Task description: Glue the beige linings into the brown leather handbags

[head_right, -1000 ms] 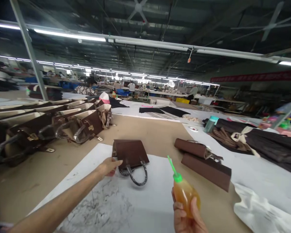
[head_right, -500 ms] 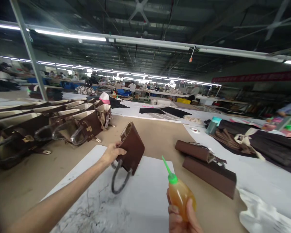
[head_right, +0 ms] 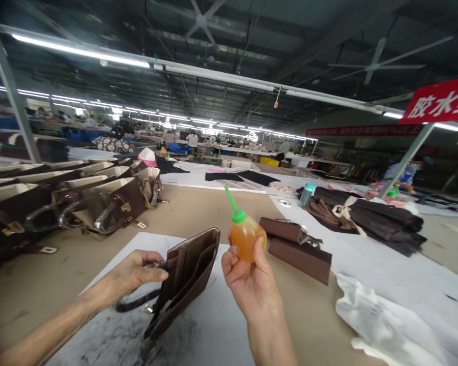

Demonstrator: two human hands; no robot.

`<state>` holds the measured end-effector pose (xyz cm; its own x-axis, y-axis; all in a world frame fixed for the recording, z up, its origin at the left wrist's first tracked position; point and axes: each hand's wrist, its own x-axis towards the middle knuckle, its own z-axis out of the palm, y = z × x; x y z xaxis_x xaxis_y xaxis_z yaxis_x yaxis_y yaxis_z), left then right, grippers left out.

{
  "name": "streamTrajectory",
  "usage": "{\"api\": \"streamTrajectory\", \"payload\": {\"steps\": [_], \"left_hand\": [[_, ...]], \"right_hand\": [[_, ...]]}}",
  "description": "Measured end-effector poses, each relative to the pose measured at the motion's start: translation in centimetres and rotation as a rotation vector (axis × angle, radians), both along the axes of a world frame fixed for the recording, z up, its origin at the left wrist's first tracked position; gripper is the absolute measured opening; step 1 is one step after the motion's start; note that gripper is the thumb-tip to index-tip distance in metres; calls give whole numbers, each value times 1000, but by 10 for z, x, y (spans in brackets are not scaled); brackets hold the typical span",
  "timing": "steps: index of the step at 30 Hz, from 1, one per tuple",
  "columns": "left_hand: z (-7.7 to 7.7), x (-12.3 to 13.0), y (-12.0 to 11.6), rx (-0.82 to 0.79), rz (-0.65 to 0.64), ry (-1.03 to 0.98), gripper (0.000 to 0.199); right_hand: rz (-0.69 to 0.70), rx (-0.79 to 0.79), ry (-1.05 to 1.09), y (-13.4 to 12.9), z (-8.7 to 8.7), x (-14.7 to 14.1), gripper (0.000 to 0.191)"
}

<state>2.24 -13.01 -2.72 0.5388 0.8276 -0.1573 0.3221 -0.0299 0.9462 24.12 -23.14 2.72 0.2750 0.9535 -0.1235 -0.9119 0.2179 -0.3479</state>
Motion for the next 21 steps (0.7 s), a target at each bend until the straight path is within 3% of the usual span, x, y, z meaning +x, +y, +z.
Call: {"api": "streamTrajectory", "payload": {"steps": [3, 10, 17, 19, 21], "left_hand": [[3, -10, 9, 99, 19, 73, 30], [12, -25, 37, 322, -74, 278, 28], [7, -33, 51, 403, -76, 355, 30], [3, -39, 53, 437, -3, 462, 31], [-1, -45, 50, 543, 192, 570, 35]], "right_hand": [[52, 13, 6, 19, 0, -9, 35], [135, 35, -39, 61, 1, -27, 29], [147, 0, -93, 94, -16, -41, 21], [142, -4, -106, 94, -20, -40, 24], [135, -8, -120, 91, -24, -37, 28]]}}
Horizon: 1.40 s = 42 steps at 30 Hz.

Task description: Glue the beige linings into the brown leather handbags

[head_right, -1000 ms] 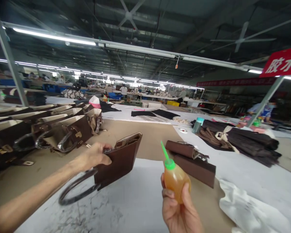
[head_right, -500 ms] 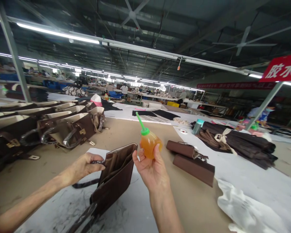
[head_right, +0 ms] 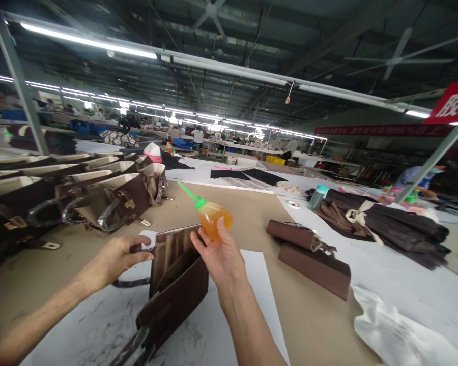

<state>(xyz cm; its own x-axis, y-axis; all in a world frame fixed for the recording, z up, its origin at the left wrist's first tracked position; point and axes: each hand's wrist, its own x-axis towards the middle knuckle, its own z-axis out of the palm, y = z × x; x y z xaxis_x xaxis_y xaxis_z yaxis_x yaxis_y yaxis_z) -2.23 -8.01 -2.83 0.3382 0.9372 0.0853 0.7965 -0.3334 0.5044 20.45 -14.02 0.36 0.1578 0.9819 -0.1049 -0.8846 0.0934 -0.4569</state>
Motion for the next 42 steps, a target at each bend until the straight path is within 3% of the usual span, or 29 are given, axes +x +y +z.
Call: {"api": "streamTrajectory", "payload": {"steps": [2, 3, 5, 7, 8, 11, 16, 21, 25, 28, 30, 34, 36, 39, 42], "left_hand": [[-1, -1, -11, 280, 93, -32, 39], [1, 1, -18, 422, 21, -77, 38], [10, 10, -35, 569, -315, -135, 39], [23, 24, -49, 487, -642, -110, 46], [30, 31, -53, 408, -726, -78, 49], [39, 47, -51, 235, -782, 36, 43], [19, 40, -41, 217, -671, 242, 14], [-1, -13, -79, 171, -373, 223, 26], [3, -47, -113, -100, 0, 398, 43], [14, -51, -113, -165, 142, 434, 42], [20, -49, -99, -164, 103, 337, 44], [23, -43, -58, -333, -140, 6, 59], [21, -36, -41, -403, -133, -63, 64], [19, -18, -25, -359, -146, -135, 60], [18, 7, -15, -336, -72, -66, 59]], "right_hand": [[-1, -3, -14, -3, -2, 3, 32], [-3, -5, -20, -4, -3, 3, 34], [-7, -6, -29, -5, -3, 3, 35], [-14, -1, -38, -4, -2, 1, 34], [-16, 2, -44, -4, -1, 0, 33], [-24, 10, -68, -6, 2, -2, 30], [-44, 11, -102, -12, 3, 2, 33], [-54, 17, -116, -18, 3, 8, 32], [-32, 4, -127, -24, 6, 5, 39], [1, -28, -149, -30, 9, -2, 46], [16, -46, -169, -33, 9, -5, 46], [54, -11, -208, -36, 5, -6, 42], [39, -6, -223, -36, 3, -5, 43], [36, -8, -252, -37, 1, -6, 42], [36, 17, -273, -37, 0, -8, 39]]}}
